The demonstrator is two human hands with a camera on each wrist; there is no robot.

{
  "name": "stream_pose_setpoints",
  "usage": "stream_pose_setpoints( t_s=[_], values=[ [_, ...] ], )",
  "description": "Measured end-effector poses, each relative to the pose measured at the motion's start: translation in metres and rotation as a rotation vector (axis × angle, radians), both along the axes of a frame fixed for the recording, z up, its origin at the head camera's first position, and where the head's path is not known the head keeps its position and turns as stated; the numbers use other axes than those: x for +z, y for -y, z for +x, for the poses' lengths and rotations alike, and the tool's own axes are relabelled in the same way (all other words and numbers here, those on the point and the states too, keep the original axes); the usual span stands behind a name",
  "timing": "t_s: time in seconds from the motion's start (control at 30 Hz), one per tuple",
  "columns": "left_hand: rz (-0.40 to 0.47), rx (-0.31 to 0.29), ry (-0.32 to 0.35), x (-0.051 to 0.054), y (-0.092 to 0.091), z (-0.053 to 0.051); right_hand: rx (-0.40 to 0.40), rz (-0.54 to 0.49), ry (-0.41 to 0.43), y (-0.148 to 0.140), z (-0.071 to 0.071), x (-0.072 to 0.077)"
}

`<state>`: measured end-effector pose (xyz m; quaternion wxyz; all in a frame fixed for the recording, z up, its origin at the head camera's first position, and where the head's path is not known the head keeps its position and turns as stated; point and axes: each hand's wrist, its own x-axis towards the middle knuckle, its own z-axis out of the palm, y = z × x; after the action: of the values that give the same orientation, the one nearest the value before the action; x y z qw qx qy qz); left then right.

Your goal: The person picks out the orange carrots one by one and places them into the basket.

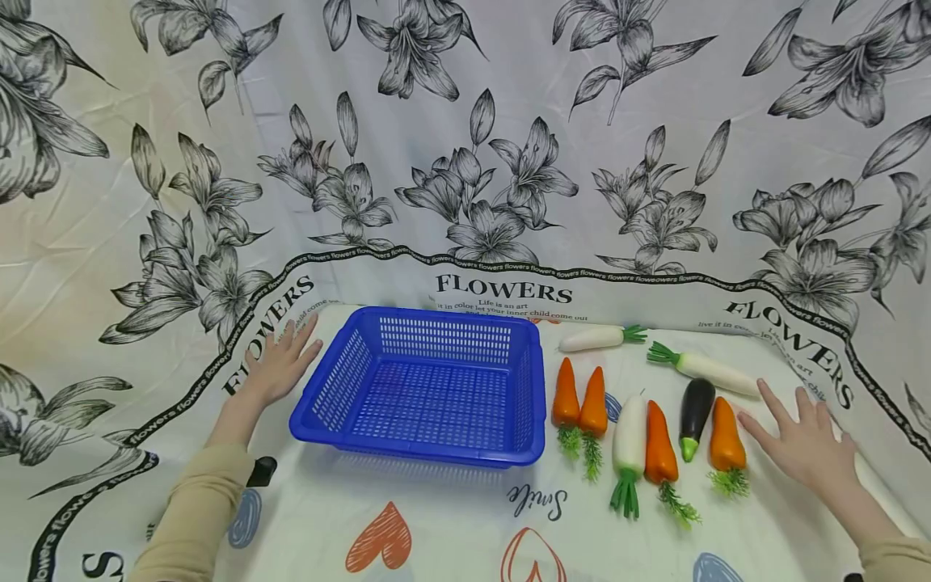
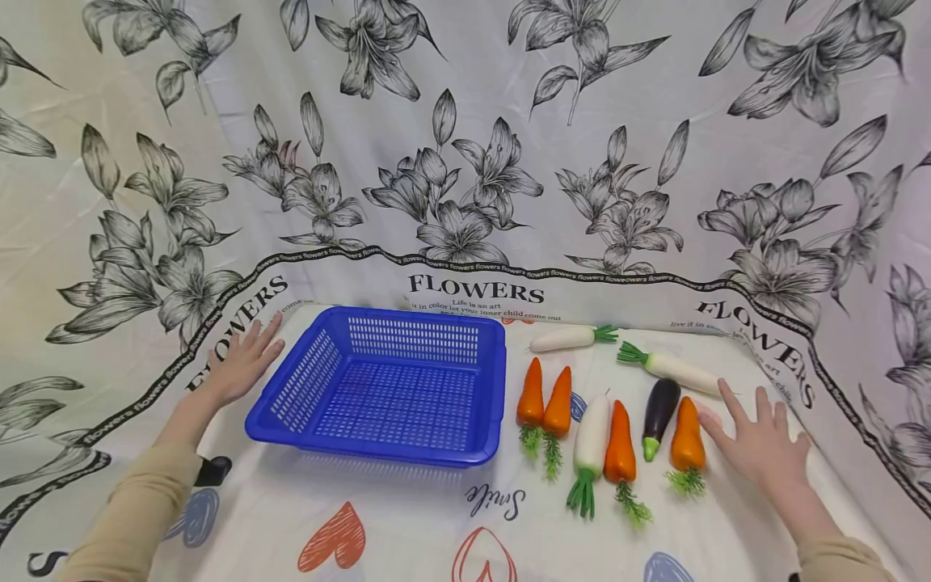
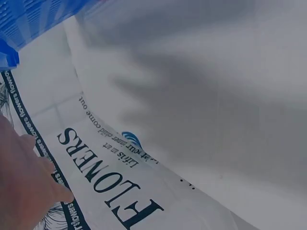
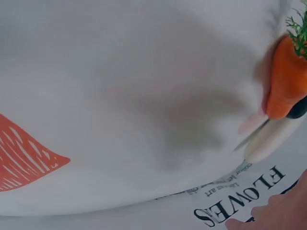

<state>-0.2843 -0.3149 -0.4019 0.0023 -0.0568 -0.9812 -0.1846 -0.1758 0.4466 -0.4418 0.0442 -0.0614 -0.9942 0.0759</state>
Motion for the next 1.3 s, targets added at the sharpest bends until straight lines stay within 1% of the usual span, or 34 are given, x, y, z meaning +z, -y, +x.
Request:
stream_pose_setpoints(
  t_s=[0.2, 0.33, 0.43, 0.53, 0.6, 0.7, 0.83, 0.93, 1.0, 1.1, 1.2, 1.3],
  values=[
    [0.048, -0.041, 0.051, 0.0, -0.005, 0.003, 0.056, -0.018, 0.033, 0.014, 0.001, 0.002],
    [0.084, -0.073, 0.075, 0.002, -0.009, 0.005, 0.085, -0.063, 0.075, 0.022, 0.001, 0.004],
    [0.12, -0.1, 0.085, 0.005, -0.011, 0.006, 0.089, -0.104, 0.113, 0.029, 0.0, 0.005],
    [0.157, -0.114, 0.115, 0.006, -0.013, 0.007, 0.089, -0.142, 0.141, 0.037, -0.001, 0.006],
    [0.177, -0.117, 0.143, 0.006, -0.013, 0.008, 0.094, -0.167, 0.147, 0.041, -0.002, 0.006],
    [0.204, -0.127, 0.169, 0.005, -0.011, 0.009, 0.1, -0.215, 0.148, 0.045, -0.003, 0.007],
    [0.254, -0.149, 0.18, 0.005, -0.01, 0.01, 0.095, -0.284, 0.146, 0.049, -0.005, 0.007],
    [0.338, -0.17, 0.191, 0.004, -0.011, 0.01, 0.089, -0.312, 0.14, 0.05, -0.007, 0.006],
    [0.414, -0.187, 0.203, 0.002, -0.01, 0.009, 0.085, -0.331, 0.14, 0.05, -0.009, 0.005],
    [0.544, -0.215, 0.231, -0.002, -0.009, 0.007, 0.059, -0.373, 0.172, 0.049, -0.011, 0.005],
    [0.619, -0.204, 0.267, -0.006, -0.008, 0.004, 0.019, -0.439, 0.227, 0.046, -0.013, 0.004],
    [0.664, -0.161, 0.304, -0.01, -0.008, 0.002, -0.007, -0.507, 0.272, 0.042, -0.015, 0.003]
  ],
)
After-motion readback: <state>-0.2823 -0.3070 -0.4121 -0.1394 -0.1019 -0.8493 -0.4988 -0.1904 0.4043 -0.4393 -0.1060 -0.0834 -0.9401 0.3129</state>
